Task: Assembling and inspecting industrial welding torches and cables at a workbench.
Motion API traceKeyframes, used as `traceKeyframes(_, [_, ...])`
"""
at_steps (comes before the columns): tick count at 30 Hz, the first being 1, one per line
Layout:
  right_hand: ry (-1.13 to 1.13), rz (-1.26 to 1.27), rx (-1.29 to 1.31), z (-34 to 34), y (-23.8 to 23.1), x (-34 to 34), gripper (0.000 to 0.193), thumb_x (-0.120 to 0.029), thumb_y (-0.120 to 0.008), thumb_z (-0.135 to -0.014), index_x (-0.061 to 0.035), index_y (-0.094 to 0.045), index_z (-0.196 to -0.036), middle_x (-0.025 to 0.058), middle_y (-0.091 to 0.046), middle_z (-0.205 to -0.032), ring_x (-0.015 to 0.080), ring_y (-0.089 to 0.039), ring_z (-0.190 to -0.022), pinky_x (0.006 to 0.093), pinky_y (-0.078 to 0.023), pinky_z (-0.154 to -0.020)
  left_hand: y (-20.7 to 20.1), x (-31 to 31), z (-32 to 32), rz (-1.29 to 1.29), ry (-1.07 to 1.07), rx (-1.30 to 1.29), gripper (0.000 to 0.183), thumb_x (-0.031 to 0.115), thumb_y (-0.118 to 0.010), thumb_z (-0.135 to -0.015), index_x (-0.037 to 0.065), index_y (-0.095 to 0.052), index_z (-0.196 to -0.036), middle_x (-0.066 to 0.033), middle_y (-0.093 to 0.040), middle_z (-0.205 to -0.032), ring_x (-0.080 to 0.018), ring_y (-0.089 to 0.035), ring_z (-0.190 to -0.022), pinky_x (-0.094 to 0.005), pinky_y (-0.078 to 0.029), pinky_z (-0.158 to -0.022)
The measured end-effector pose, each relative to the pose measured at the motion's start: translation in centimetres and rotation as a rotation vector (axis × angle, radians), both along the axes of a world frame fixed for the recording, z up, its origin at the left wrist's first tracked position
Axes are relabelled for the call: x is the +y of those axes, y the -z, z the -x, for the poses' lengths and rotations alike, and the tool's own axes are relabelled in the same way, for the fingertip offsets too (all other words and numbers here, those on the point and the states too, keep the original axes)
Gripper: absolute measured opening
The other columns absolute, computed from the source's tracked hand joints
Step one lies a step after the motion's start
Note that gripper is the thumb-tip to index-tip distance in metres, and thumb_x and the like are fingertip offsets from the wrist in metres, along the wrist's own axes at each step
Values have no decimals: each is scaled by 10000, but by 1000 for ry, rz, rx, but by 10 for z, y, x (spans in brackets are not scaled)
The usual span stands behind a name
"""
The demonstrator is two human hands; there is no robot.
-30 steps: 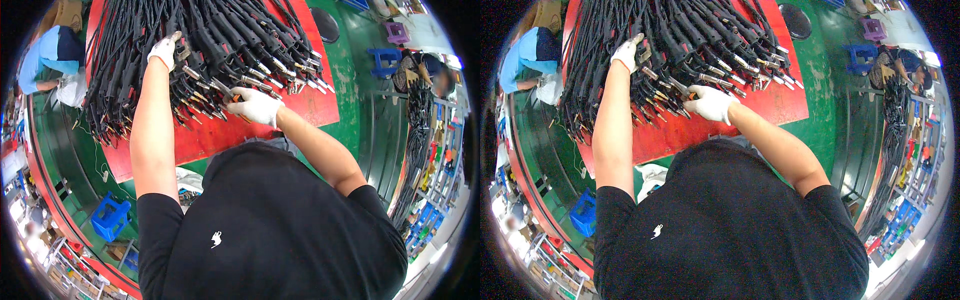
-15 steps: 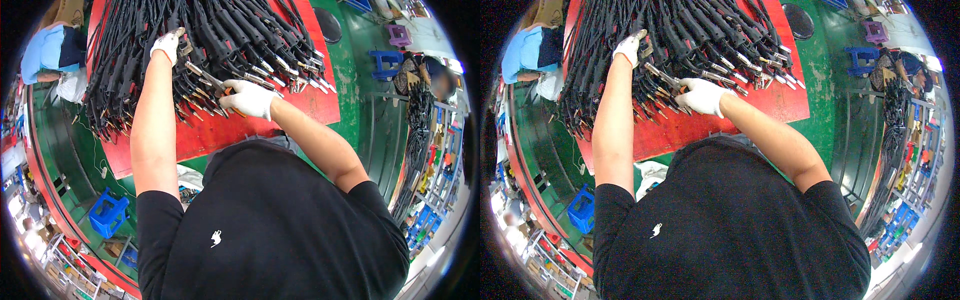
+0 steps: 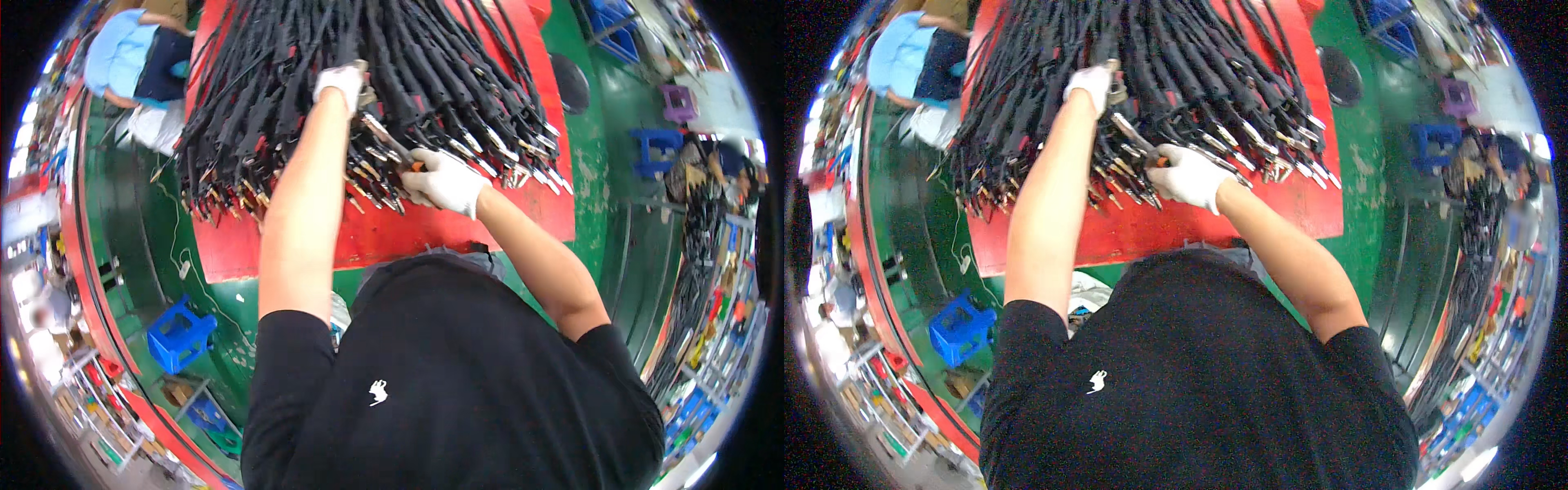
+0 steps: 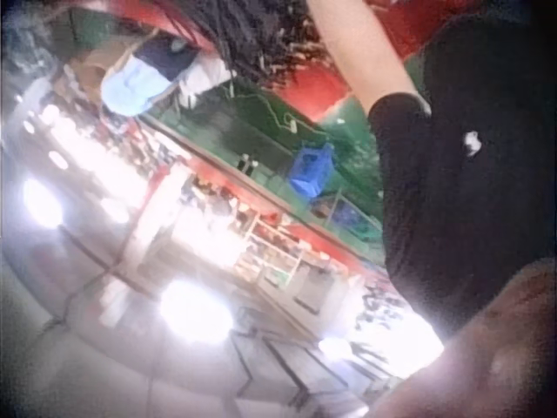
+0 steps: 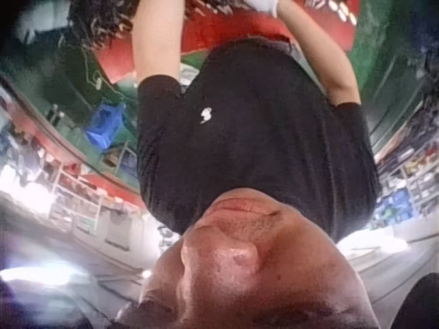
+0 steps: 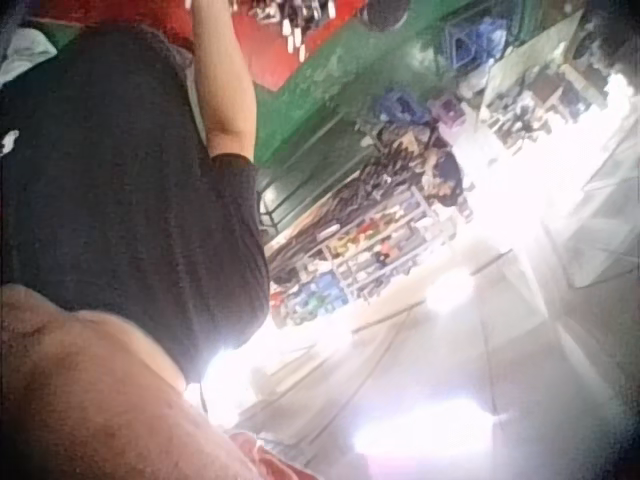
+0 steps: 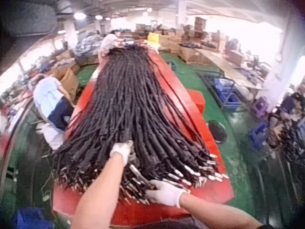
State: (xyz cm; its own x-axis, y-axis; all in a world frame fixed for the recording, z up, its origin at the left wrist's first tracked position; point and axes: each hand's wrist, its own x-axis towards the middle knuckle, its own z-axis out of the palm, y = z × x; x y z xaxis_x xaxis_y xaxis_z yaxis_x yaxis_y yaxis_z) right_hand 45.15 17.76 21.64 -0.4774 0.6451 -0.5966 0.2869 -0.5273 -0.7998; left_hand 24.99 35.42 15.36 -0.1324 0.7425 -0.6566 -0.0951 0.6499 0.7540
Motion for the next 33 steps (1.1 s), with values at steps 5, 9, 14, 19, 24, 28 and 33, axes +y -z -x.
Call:
traceKeyframes(5, [62,-108,-207,-8,7,-12,334,-222,-623,-936,-20,-572,-1197,34,-584,-745,127,-547,-603,299,-435,-495,-13,-14,-42,130,152,363,539,467,-710,-897,-6,-704,-1155,-162,-712,-1164,-273,-727,-941,-393,-594,-817])
traceKeyframes(9, [137,107,-99,-8,-12,-15,315,-209,-628,-928,-45,-580,-1193,14,-555,-763,109,-502,-577,264,-407,-481,-11,-19,-48,-2,196,797,623,549,-767,-832,18,-721,-1154,-199,-696,-1243,-309,-700,-1124,-404,-565,-925])
traceKeyframes(14, [277,385,273,-13,-17,-21,143,-159,-616,-951,-101,-527,-1047,-20,-473,-694,82,-425,-544,254,-305,-441,28,-4,-44,23,82,607,663,539,-816,-775,-8,-725,-1138,-218,-688,-1245,-328,-673,-1168,-405,-548,-955])
traceKeyframes(19, [264,402,286,-36,-8,-29,123,-182,-635,-940,-119,-531,-956,-43,-440,-655,86,-423,-515,272,-326,-438,27,-4,-55,-27,285,781,789,723,-645,-822,11,-721,-1154,-190,-716,-1199,-310,-679,-1160,-370,-546,-928])
traceKeyframes(24, [338,504,334,-83,-24,-116,172,-197,-659,-938,-110,-531,-1013,-44,-483,-680,79,-453,-529,259,-362,-460,7,30,23,109,249,840,808,713,-569,-894,-44,-712,-1138,-192,-734,-1158,-277,-723,-1018,-406,-540,-857])
traceKeyframes(28, [388,205,-69,-92,-14,-101,230,-187,-658,-941,-73,-554,-1111,-24,-504,-748,79,-465,-564,260,-372,-478,29,-2,66,-114,397,933,782,689,-537,-933,-58,-724,-1067,-198,-732,-928,-275,-687,-797,-443,-516,-755])
traceKeyframes(33, [465,82,-140,-118,-13,-93,238,-193,-651,-948,-70,-561,-1131,-25,-494,-736,75,-462,-580,263,-384,-497,-20,-44,8,-47,358,1282,673,716,-499,-922,124,-710,-1164,-224,-694,-1179,-333,-673,-1145,-473,-520,-974])
